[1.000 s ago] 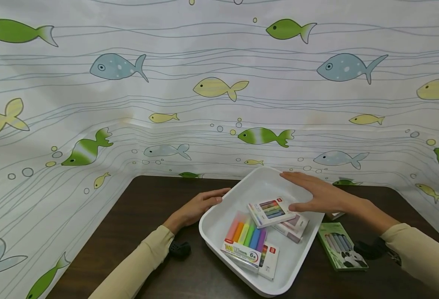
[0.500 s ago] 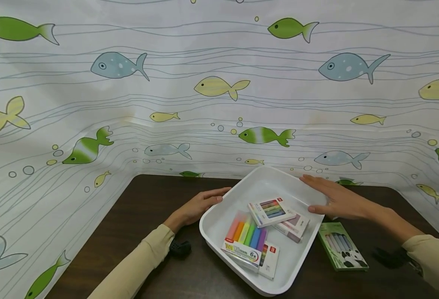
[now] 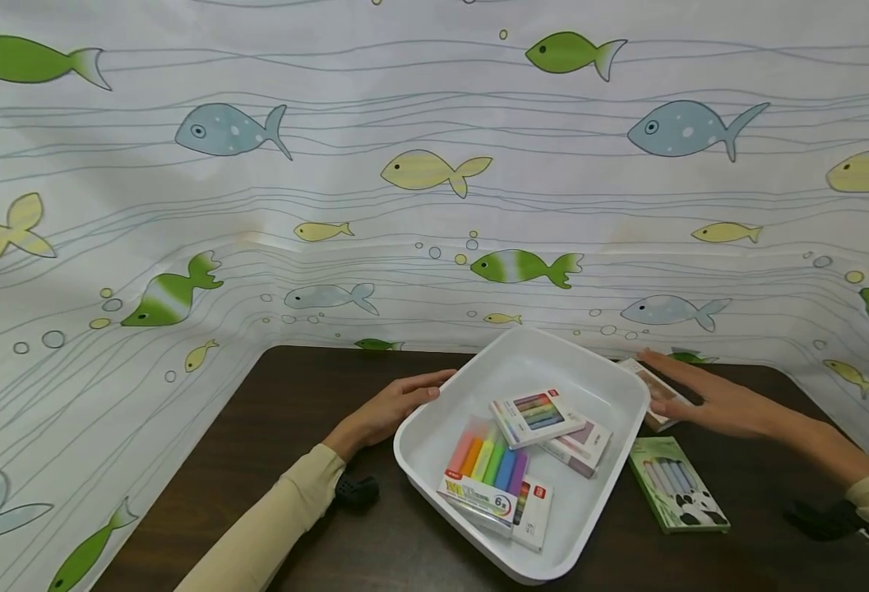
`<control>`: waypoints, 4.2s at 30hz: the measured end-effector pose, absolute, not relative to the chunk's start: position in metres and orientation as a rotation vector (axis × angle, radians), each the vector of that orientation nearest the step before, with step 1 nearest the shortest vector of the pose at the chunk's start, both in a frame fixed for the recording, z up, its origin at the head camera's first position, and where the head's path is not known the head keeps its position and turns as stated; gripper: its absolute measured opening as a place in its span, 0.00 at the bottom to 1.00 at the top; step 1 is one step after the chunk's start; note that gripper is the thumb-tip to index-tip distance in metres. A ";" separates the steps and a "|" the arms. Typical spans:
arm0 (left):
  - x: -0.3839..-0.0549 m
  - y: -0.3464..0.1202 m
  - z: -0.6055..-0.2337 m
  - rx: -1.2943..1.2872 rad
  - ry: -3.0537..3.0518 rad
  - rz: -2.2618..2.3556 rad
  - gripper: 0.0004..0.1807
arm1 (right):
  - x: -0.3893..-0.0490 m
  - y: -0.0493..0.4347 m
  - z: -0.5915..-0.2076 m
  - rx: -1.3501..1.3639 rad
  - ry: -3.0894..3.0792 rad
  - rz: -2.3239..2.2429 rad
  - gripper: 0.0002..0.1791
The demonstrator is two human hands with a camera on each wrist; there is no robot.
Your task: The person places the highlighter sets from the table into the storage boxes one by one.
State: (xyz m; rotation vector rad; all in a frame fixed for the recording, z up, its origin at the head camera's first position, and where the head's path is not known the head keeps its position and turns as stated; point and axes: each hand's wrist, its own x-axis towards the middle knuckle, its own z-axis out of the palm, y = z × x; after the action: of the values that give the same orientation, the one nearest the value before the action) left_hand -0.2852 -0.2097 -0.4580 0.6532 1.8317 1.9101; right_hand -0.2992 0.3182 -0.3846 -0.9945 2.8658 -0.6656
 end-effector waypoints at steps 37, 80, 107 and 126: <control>-0.283 -0.209 -0.456 0.652 1.833 1.917 0.27 | -0.302 0.333 -0.433 -0.546 3.015 -0.717 0.51; -0.285 -0.209 -0.458 0.638 1.855 1.910 0.27 | -0.291 0.338 -0.421 -0.472 3.336 -0.805 0.45; -0.285 -0.210 -0.456 0.630 1.880 1.895 0.27 | -0.275 0.322 -0.378 -0.629 3.326 -1.353 0.43; -0.285 -0.210 -0.457 0.642 1.846 1.910 0.26 | -0.273 0.240 -0.368 -0.849 3.086 -1.225 0.42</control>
State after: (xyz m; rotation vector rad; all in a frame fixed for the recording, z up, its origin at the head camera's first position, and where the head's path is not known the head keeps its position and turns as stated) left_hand -0.2850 -0.2104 -0.4575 0.6420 1.8462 1.9097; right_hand -0.2728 0.2400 -0.3677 -0.8486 3.0859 -1.2254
